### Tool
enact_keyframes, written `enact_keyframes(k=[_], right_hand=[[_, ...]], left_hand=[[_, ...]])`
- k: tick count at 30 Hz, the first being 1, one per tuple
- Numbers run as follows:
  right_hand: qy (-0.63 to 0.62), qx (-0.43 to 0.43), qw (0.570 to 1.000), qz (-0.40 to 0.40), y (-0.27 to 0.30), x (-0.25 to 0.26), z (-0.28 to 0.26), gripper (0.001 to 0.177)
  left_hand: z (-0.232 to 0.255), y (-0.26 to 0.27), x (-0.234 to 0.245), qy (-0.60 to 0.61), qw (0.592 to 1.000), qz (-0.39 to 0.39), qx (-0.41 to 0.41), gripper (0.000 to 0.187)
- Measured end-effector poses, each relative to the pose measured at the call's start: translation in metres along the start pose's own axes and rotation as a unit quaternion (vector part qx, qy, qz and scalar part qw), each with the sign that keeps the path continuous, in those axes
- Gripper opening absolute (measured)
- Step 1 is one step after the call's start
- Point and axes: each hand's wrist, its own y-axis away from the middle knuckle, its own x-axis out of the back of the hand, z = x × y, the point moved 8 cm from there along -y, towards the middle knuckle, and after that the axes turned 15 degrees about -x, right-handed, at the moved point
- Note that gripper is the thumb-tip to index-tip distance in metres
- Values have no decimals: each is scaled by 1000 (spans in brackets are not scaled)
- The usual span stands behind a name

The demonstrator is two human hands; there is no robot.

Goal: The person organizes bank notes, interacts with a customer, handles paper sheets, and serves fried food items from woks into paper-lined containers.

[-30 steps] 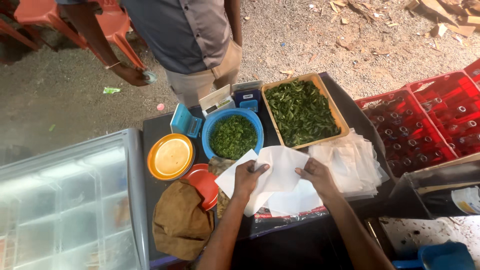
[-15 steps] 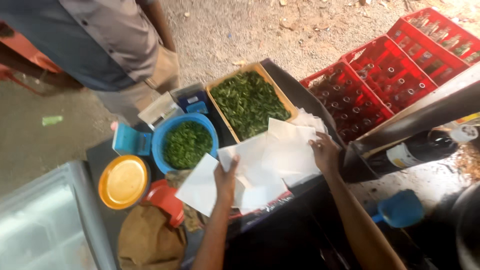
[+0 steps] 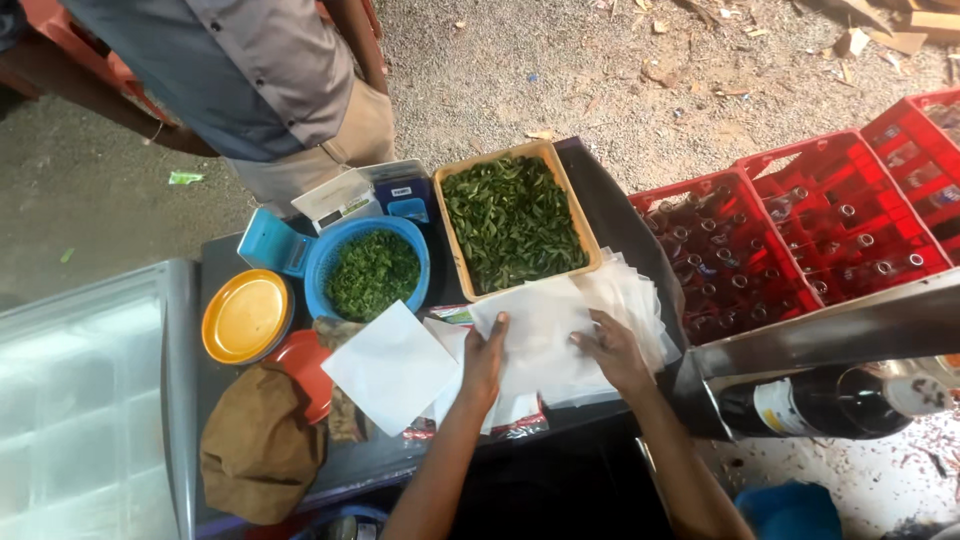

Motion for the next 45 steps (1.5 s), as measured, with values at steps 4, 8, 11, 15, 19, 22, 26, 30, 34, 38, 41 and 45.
enact_keyframes(k=[4, 8, 11, 15, 19, 22, 26, 30, 34, 38, 41, 45], right_hand=[[294, -103, 915, 257, -4, 48, 18, 78], [358, 88, 841, 396, -3, 69, 13, 84], [338, 67, 863, 370, -16, 74, 37, 85], [348, 107, 833, 416, -3, 66, 23, 81], [357, 209, 822, 391, 33, 21, -16, 67], [302, 229, 869, 319, 45, -26, -40, 61], [269, 185, 931, 166, 42, -83, -54, 36], [262, 136, 954, 45, 44, -134, -48, 38], [12, 162, 986, -36, 41, -149, -58, 58], [-289, -37, 946, -141, 19, -164, -42, 38], [-201, 14, 974, -106, 16, -162, -68, 32], [-27, -11, 997, -71, 22, -157, -93, 33]], left_hand=[[-71, -3, 7, -176, 984, 25, 9, 63], [-111, 8, -17, -372, 924, -84, -17, 94], [-106, 8, -51, -455, 864, -181, -113, 99], [-41, 22, -51, -438, 848, -192, -227, 91], [15, 56, 21, -568, 793, -190, -109, 77], [36, 73, 46, -600, 766, -193, -131, 54], [36, 63, 63, -542, 805, -157, -183, 23], [27, 46, 88, -405, 906, -107, -66, 18], [57, 27, 82, 16, 998, -63, -9, 22], [94, 13, 89, 131, 988, -3, 85, 39], [112, 14, 95, 194, 972, 56, 120, 59], [126, 11, 102, 66, 995, -14, 71, 39]])
